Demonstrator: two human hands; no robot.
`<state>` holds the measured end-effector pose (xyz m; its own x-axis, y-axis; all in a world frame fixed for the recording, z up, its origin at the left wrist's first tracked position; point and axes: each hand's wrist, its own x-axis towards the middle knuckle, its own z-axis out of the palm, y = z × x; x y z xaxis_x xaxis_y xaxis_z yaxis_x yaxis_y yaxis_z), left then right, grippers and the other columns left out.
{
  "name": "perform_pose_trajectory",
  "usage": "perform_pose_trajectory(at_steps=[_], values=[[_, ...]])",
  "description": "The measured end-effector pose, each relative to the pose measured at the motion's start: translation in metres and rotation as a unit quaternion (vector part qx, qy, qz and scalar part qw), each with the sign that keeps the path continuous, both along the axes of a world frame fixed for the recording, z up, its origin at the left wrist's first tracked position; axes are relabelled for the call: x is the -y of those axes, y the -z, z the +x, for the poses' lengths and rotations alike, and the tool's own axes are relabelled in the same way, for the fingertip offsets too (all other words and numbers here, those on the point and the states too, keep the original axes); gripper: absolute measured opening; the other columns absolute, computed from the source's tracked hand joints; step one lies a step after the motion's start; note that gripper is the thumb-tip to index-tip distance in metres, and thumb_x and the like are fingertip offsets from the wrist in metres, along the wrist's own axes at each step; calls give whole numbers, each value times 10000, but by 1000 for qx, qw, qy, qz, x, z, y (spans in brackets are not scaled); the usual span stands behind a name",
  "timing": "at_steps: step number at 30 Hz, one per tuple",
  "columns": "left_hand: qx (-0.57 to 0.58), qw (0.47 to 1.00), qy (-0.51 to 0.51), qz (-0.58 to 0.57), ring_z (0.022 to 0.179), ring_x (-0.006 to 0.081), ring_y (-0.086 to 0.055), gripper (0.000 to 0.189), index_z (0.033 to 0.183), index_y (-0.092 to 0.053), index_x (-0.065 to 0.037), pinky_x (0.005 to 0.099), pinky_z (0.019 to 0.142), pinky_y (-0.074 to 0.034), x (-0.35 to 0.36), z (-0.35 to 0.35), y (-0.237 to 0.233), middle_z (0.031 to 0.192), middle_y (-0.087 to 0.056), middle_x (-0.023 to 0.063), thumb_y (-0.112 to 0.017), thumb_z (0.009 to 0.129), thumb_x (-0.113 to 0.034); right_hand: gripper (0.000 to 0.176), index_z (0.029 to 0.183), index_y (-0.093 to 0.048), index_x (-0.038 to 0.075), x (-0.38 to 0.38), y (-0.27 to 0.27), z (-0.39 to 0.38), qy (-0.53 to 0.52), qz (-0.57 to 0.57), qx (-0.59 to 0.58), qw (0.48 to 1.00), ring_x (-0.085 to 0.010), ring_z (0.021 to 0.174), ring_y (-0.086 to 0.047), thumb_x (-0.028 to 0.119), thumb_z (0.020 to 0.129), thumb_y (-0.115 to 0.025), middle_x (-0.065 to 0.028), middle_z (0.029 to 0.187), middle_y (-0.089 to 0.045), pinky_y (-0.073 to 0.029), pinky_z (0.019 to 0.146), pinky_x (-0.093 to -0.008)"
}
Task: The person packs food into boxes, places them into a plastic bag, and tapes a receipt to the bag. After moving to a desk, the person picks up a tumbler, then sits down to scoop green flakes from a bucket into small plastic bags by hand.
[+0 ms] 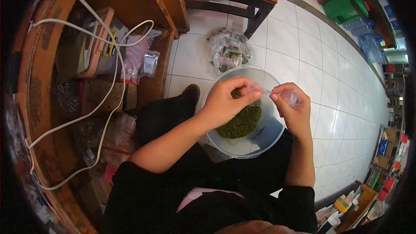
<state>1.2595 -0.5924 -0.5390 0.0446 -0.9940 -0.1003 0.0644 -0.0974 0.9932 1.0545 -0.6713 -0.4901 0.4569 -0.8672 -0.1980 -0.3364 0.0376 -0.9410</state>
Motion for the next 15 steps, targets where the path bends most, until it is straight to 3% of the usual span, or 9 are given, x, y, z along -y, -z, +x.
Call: perform_pose_trajectory(at_steps=[3, 6, 7, 8, 10, 11, 14, 15], values=[[-80, 996, -29, -2, 973, 80, -612, 169, 1042, -662, -48, 260, 891, -518, -3, -5, -7, 974, -638, -23, -765, 939, -132, 93, 983, -707, 37, 3, 1, -3, 61, 31, 25, 997, -18, 615, -460, 84, 921, -757, 54, 767, -618, -349, 564, -181], [-123, 991, 14, 53, 1055, 102, -629, 155, 1044, -673, -36, 270, 933, -519, -2, 2, -11, 1046, -672, 12, -756, 944, -121, 90, 983, -705, 30, 9, 1, -8, 92, 25, 19, 995, -27, 676, -498, 83, 927, -749, 58, 790, -612, -394, 611, -196], [-63, 997, 11, 31, 1029, 100, -653, 118, 1005, -695, -30, 275, 895, -535, -2, 2, -13, 1050, -713, 28, -760, 935, -99, 109, 991, -702, 22, 11, 5, -10, 95, -5, 15, 995, -71, 750, -571, 82, 917, -758, 19, 813, -646, -459, 686, -234], [-14, 1000, 13, 24, 993, 98, -663, 108, 983, -700, -28, 275, 878, -541, -2, 3, -14, 1020, -723, 30, -770, 921, -83, 119, 990, -701, 22, 12, 11, -11, 101, -133, -8, 986, -99, 761, -593, 81, 908, -764, -3, 822, -659, -474, 710, -249], [83, 996, 15, 7, 921, 93, -684, 95, 938, -710, -22, 273, 845, -551, -2, 4, -13, 959, -742, 35, -789, 893, -50, 140, 989, -698, 22, 12, 17, -6, 107, -379, -57, 917, -154, 784, -637, 80, 889, -778, -46, 839, -687, -502, 760, -279], [76, 997, 3, 12, 884, 90, -685, 96, 922, -714, -22, 267, 824, -553, -2, 2, -11, 925, -742, 33, -798, 877, -33, 186, 966, -699, 27, 6, 13, -5, 123, -388, -70, 911, -228, 780, -671, 96, 842, -819, -91, 854, -701, -523, 764, -311], [76, 996, -28, 27, 809, 82, -688, 117, 893, -722, -19, 250, 770, -557, -2, -3, -9, 857, -742, 31, -820, 835, 7, 211, 915, -700, 24, -18, 6, -1, 48, -235, 11, 971, -261, 775, -682, 128, 809, -850, -91, 852, -702, -536, 752, -332], [90, 995, -33, 32, 807, 81, -688, 128, 896, -722, -17, 245, 758, -557, -3, -3, -10, 856, -742, 34, -825, 825, 13, 204, 910, -694, 14, -24, 5, 2, 27, -223, 5, 974, -226, 792, -674, 111, 814, -847, -81, 855, -702, -530, 766, -316]])
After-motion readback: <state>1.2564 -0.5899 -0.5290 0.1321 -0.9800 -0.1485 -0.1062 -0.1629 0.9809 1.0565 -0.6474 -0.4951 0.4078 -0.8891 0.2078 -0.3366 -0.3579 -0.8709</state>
